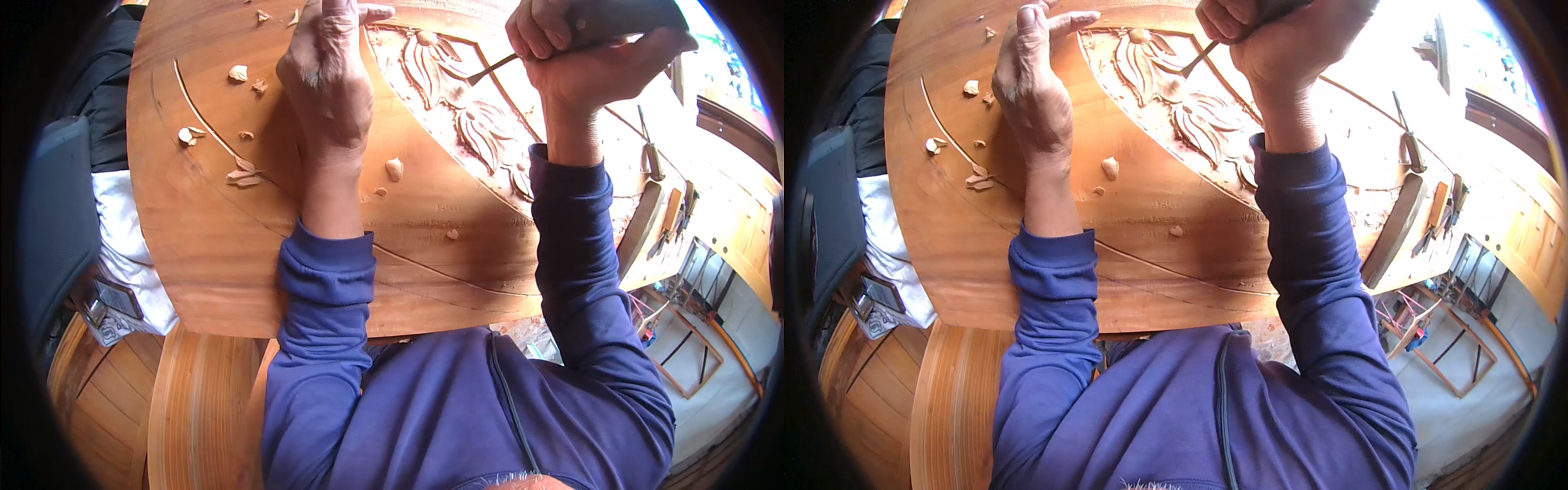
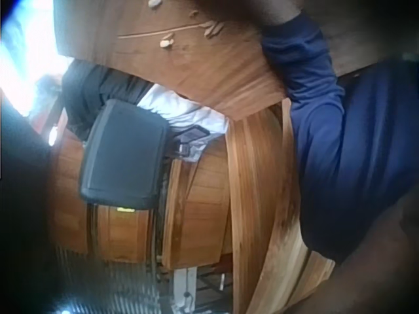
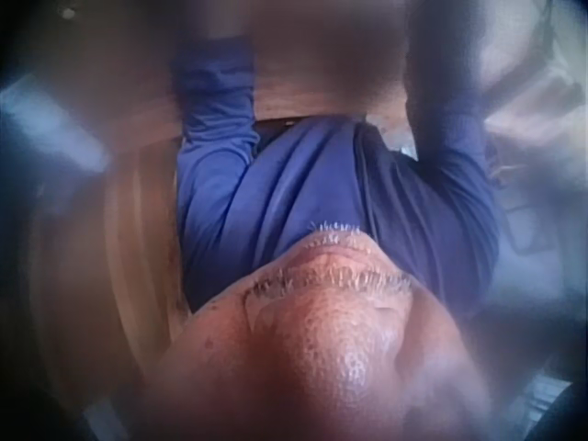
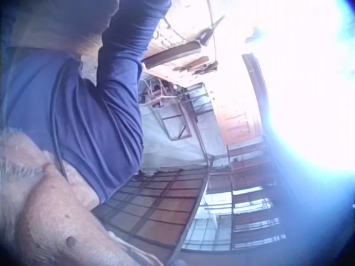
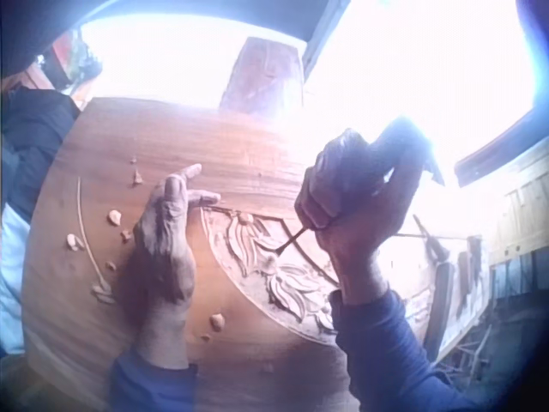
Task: The person carves decorative floral patterns into a large wooden panel using various chisels and a wooden mallet.
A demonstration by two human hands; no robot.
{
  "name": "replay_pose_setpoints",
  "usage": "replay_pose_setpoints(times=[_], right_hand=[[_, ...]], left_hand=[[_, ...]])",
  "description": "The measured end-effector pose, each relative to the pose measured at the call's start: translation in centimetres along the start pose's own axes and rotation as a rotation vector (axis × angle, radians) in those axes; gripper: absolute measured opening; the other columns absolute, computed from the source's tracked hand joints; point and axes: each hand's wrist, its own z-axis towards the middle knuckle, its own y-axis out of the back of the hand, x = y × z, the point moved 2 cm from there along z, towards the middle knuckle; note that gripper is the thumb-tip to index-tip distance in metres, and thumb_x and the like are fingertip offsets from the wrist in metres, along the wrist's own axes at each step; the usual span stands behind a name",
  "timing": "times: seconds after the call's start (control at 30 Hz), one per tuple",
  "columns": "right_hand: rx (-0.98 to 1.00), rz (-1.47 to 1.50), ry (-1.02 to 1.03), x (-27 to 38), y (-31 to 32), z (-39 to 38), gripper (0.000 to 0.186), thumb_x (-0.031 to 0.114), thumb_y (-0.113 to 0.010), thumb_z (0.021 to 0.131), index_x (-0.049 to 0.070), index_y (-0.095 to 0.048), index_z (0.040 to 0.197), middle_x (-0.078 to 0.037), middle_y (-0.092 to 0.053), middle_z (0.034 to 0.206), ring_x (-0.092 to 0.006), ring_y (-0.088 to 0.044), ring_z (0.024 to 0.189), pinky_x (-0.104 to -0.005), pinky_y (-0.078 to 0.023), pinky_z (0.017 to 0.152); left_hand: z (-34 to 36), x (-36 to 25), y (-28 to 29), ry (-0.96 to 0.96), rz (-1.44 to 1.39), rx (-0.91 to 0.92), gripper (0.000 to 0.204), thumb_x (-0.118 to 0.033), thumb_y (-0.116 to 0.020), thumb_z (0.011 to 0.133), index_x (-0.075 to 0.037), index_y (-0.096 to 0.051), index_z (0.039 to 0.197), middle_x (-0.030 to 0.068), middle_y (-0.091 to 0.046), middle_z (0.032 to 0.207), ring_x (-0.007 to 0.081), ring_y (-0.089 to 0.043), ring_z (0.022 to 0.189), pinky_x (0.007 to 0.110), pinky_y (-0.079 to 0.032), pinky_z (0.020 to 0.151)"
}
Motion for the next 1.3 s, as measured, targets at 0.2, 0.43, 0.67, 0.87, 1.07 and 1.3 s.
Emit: replay_pose_setpoints(times=[0.2, 0.43, 0.67, 0.87, 1.07, 1.3], right_hand=[[-0.257, -0.170, 0.036, 0.5, -1.4, -1.2, 0.077, 0.080, -0.026, 0.099, 0.012, -0.046, 0.069, 0.001, -0.035, 0.050, -0.0122, -0.029, 0.035, -0.0266, -0.025, 0.032], [-0.715, -0.595, 0.230, 2.1, -4.6, -2.1, 0.055, 0.059, -0.047, 0.107, 0.008, -0.062, 0.093, 0.000, -0.047, 0.060, -0.0100, -0.042, 0.043, -0.0233, -0.033, 0.039], [-0.400, -0.285, 0.203, 3.3, -2.2, -6.0, 0.072, 0.075, -0.053, 0.095, 0.004, -0.065, 0.103, -0.007, -0.055, 0.068, -0.0217, -0.054, 0.058, -0.0397, -0.047, 0.056], [-0.342, -0.283, 0.349, 1.7, -0.1, -6.5, 0.076, 0.079, -0.046, 0.095, 0.007, -0.068, 0.096, -0.007, -0.055, 0.068, -0.0199, -0.051, 0.059, -0.0376, -0.042, 0.053], [-0.202, -0.202, 0.276, 1.6, -1.0, -7.1, 0.080, 0.082, -0.041, 0.095, 0.007, -0.069, 0.096, -0.006, -0.053, 0.067, -0.0188, -0.050, 0.059, -0.0342, -0.039, 0.053], [-0.217, -0.247, 0.356, 1.4, -1.9, -7.3, 0.085, 0.086, -0.037, 0.093, 0.007, -0.067, 0.097, -0.005, -0.051, 0.067, -0.0173, -0.047, 0.056, -0.0325, -0.036, 0.049]], left_hand=[[-0.2, 0.5, -0.2, -0.007, -0.045, -0.016, 0.048, -0.033, -0.038, 0.114, 0.003, -0.065, 0.128, 0.0181, -0.074, 0.100, 0.0231, -0.072, 0.092, 0.033, -0.051, 0.090], [0.0, 0.3, -0.6, -0.007, -0.037, -0.027, 0.049, -0.033, -0.038, 0.114, 0.005, -0.066, 0.126, 0.0165, -0.074, 0.098, 0.0214, -0.071, 0.092, 0.032, -0.051, 0.090], [-0.2, -0.7, -0.7, 0.029, -0.039, -0.047, 0.050, -0.037, -0.039, 0.114, 0.004, -0.066, 0.124, 0.0144, -0.072, 0.091, 0.0219, -0.071, 0.092, 0.032, -0.051, 0.090], [-0.2, -0.6, -0.5, 0.014, -0.022, -0.046, 0.052, -0.039, -0.040, 0.113, 0.004, -0.067, 0.123, 0.0144, -0.072, 0.090, 0.0220, -0.071, 0.091, 0.033, -0.052, 0.087], [-0.1, -0.2, -0.6, 0.020, -0.068, -0.051, 0.055, -0.042, -0.040, 0.113, 0.005, -0.067, 0.122, 0.0142, -0.073, 0.090, 0.0219, -0.072, 0.089, 0.032, -0.053, 0.086], [-0.2, 0.4, -0.4, -0.084, -0.110, -0.008, 0.056, -0.042, -0.040, 0.113, 0.006, -0.067, 0.122, 0.0145, -0.073, 0.089, 0.0218, -0.072, 0.090, 0.033, -0.053, 0.086]])
